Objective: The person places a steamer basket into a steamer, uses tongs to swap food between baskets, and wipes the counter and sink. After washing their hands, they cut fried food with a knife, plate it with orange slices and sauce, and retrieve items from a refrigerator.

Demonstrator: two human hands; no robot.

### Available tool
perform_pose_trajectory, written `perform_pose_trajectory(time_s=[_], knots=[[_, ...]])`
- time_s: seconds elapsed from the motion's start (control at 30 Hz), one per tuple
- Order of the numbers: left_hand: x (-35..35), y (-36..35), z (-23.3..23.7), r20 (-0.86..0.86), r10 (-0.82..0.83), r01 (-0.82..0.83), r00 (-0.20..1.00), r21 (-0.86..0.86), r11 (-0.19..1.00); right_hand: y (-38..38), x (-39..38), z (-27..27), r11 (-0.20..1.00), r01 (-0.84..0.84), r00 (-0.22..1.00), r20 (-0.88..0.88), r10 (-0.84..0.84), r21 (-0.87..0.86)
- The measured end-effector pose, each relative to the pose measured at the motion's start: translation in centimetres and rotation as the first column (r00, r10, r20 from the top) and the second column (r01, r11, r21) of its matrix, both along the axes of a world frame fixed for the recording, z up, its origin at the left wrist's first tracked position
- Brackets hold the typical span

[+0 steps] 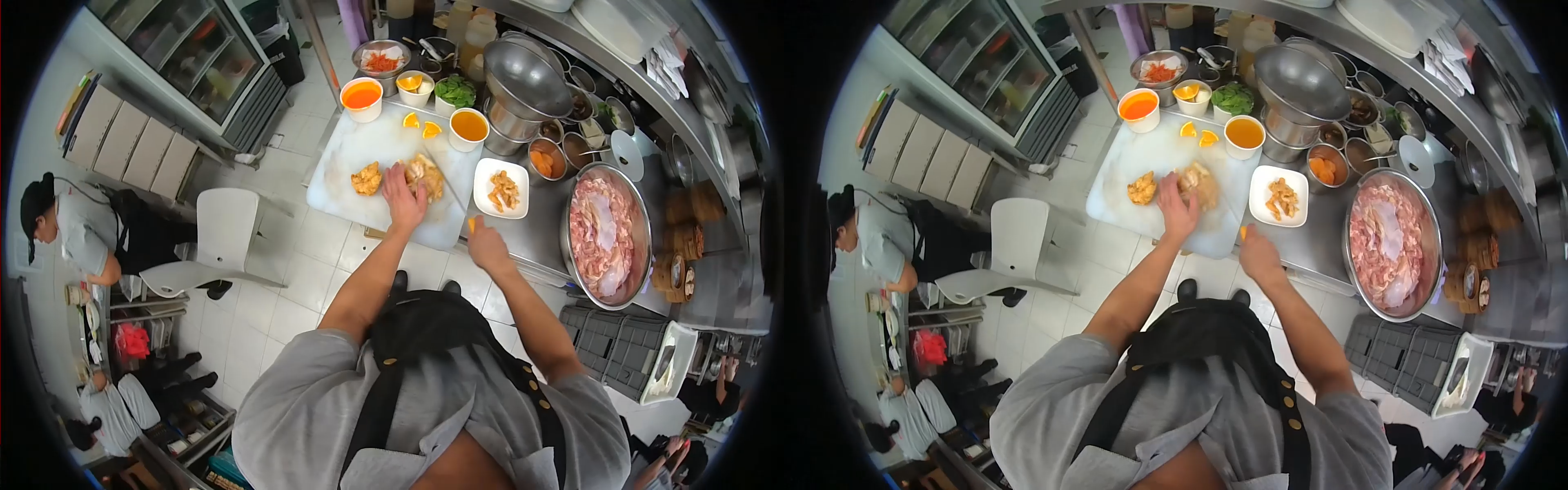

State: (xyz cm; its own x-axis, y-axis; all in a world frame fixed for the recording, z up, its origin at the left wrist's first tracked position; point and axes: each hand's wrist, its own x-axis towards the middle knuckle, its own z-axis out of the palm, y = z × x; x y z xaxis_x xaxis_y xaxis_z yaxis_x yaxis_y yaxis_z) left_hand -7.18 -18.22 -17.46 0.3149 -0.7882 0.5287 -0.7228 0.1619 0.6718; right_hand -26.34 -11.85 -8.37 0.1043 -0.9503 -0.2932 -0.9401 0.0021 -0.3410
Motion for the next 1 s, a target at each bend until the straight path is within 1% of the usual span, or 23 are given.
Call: perform_pose_trajectory(time_s=[0.03, 0.07, 0.13, 0.17, 0.2, 0.23, 0.27, 0.3, 0.33, 0.37, 0.4, 0.47, 0.5, 0.53, 0.6, 0.7, 0.73, 0.8, 0.83, 0.87, 0.93, 0.97, 1.0], knots=[[-0.1, -0.6, 0.3, 0.003, -0.012, 0.012, 1.000, -0.006, 1.000, 0.6, 0.2, 0.1, 0.999, -0.026, 1.000, 0.018, 0.025, 0.025], [0.0, -0.9, 0.6, 0.013, -0.023, 0.023, 1.000, 0.026, 0.999, 1.3, -0.3, -0.4, 1.000, -0.015, 1.000, 0.021, 0.014, 0.024], [-0.1, -1.8, 1.2, 0.027, -0.047, 0.045, 0.999, 0.058, 0.997, 2.5, -1.4, -1.7, 0.999, 0.040, 0.984, 0.176, -0.033, -0.036], [-0.2, -2.2, 1.4, 0.099, -0.065, 0.057, 0.993, 0.084, 0.995, 3.0, -1.9, -2.0, 0.998, 0.051, 0.983, 0.179, -0.044, -0.032], [-0.3, -2.4, 1.6, 0.169, -0.084, 0.066, 0.982, 0.110, 0.992, 3.4, -2.4, -2.3, 0.949, 0.105, 0.868, 0.439, -0.233, 0.296], [-0.5, -2.6, 1.8, 0.171, -0.092, 0.074, 0.981, 0.109, 0.991, 3.4, -2.7, -2.4, 0.808, 0.046, 0.666, 0.585, -0.463, 0.588], [-0.8, -2.6, 2.0, 0.202, -0.106, 0.075, 0.974, 0.156, 0.985, 3.5, -2.5, -2.7, 0.806, 0.051, 0.661, 0.585, -0.471, 0.590], [-1.0, -2.7, 2.2, 0.232, -0.120, 0.073, 0.965, 0.200, 0.977, 3.4, -2.0, -3.2, 0.781, 0.025, 0.577, 0.628, -0.521, 0.624], [-1.2, -2.8, 2.1, 0.235, -0.124, 0.077, 0.964, 0.202, 0.976, 3.4, -1.2, -3.5, 0.756, -0.008, 0.487, 0.663, -0.568, 0.654], [-1.3, -2.8, 1.8, 0.239, -0.122, 0.074, 0.963, 0.202, 0.977, 2.6, 0.2, -3.1, 0.707, -0.096, 0.434, 0.669, -0.604, 0.701], [-1.3, -3.0, 1.6, 0.237, -0.111, 0.065, 0.965, 0.195, 0.979, 2.2, 0.9, -2.8, 0.706, -0.094, 0.424, 0.670, -0.609, 0.702], [-1.1, -3.3, 1.5, 0.224, -0.101, 0.062, 0.969, 0.178, 0.982, 1.8, 1.6, -2.5, 0.664, -0.130, 0.375, 0.657, -0.654, 0.736], [-1.0, -3.5, 1.4, 0.202, -0.084, 0.052, 0.976, 0.163, 0.985, 1.7, 1.6, -2.4, 0.662, -0.178, 0.335, 0.678, -0.655, 0.728], [-0.8, -3.3, 1.7, 0.206, -0.092, 0.058, 0.974, 0.167, 0.984, 1.7, 1.7, -2.1, 0.660, -0.177, 0.327, 0.676, -0.660, 0.730], [-0.3, -3.4, 2.5, 0.136, -0.107, 0.089, 0.985, 0.128, 0.988, 1.5, 1.5, -1.5, 0.652, -0.221, 0.321, 0.685, -0.653, 0.725], [-1.1, -2.7, 5.4, 0.118, -0.163, 0.141, 0.979, 0.179, 0.974, 2.6, 0.7, 0.2, 0.661, -0.223, 0.270, 0.696, -0.665, 0.717], [-2.2, -2.7, 6.2, 0.117, -0.182, 0.160, 0.976, 0.180, 0.971, 3.1, 0.0, 1.1, 0.664, -0.209, 0.258, 0.696, -0.671, 0.718], [-5.1, -2.4, 7.1, 0.105, -0.287, 0.275, 0.952, 0.113, 0.955, 5.4, -1.7, 3.4, 0.640, -0.155, 0.168, 0.658, -0.734, 0.753], [-6.9, -2.3, 7.3, 0.094, -0.345, 0.329, 0.934, 0.152, 0.932, 6.3, -2.6, 4.7, 0.608, -0.122, 0.119, 0.619, -0.776, 0.785], [-8.8, -2.4, 7.5, 0.094, -0.354, 0.337, 0.931, 0.154, 0.929, 6.9, -3.5, 5.3, 0.607, -0.117, 0.112, 0.618, -0.778, 0.786], [-12.6, -3.3, 8.2, 0.022, -0.472, 0.459, 0.882, 0.195, 0.867, 7.9, -5.4, 6.1, 0.615, 0.006, 0.017, 0.615, -0.788, 0.788], [-13.7, -3.9, 8.6, 0.021, -0.478, 0.465, 0.878, 0.197, 0.863, 8.5, -6.4, 6.2, 0.614, 0.010, 0.012, 0.613, -0.790, 0.790], [-14.5, -4.6, 8.9, 0.031, -0.484, 0.455, 0.874, 0.293, 0.841, 9.1, -7.5, 6.4, 0.606, 0.064, 0.054, 0.603, -0.796, 0.793]])
